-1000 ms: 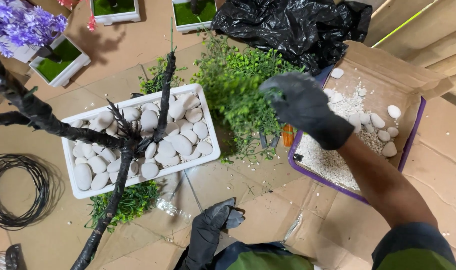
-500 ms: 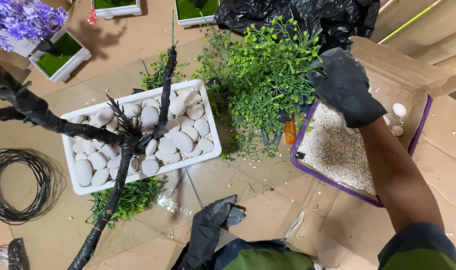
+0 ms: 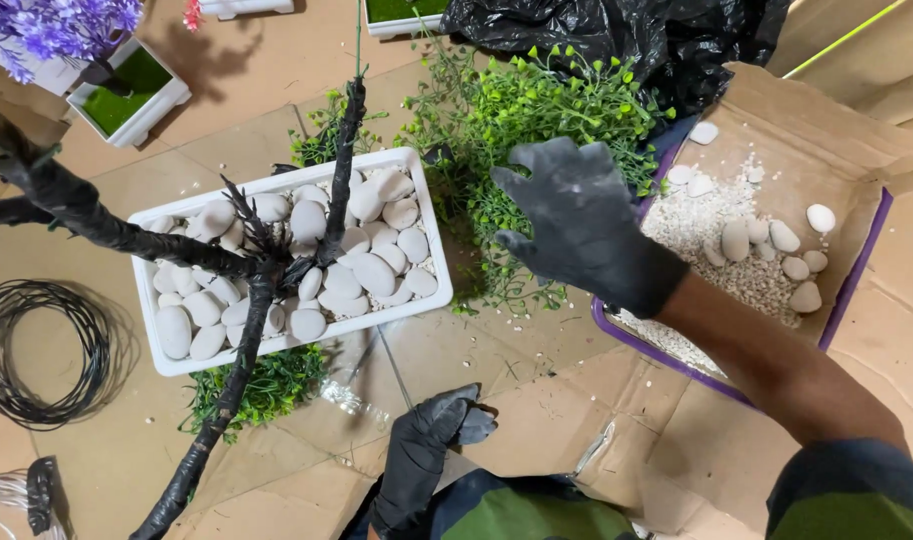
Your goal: The person picks small green artificial plants from a pile, separates them, and places them into a white rectangular planter filled with white stones. They arrange the plants around a black artificial tree trunk, adjusting the placement by hand to create a decorative arrangement.
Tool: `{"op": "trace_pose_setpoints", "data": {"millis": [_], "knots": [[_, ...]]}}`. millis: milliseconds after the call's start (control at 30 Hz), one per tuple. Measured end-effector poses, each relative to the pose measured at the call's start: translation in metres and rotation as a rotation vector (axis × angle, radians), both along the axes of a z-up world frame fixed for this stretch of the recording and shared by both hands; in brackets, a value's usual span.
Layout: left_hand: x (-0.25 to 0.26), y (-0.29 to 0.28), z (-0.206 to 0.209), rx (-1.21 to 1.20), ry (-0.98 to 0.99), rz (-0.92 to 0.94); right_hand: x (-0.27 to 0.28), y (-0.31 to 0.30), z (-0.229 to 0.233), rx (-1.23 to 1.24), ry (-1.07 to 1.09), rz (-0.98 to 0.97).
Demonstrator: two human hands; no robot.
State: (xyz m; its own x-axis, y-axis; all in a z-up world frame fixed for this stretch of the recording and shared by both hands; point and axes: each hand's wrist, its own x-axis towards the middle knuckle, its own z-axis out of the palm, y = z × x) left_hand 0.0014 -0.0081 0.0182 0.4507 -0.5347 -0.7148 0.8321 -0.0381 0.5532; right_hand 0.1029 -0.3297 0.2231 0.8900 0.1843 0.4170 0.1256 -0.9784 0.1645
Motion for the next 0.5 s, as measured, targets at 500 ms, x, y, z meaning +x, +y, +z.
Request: {"op": "trace_pose_setpoints", "data": {"millis": [500], "knots": [[0.021,-0.007,0.112,0.200,-0.142,-0.052,0.001,-0.069,0.053,1.086,0.365,0.068]]}}
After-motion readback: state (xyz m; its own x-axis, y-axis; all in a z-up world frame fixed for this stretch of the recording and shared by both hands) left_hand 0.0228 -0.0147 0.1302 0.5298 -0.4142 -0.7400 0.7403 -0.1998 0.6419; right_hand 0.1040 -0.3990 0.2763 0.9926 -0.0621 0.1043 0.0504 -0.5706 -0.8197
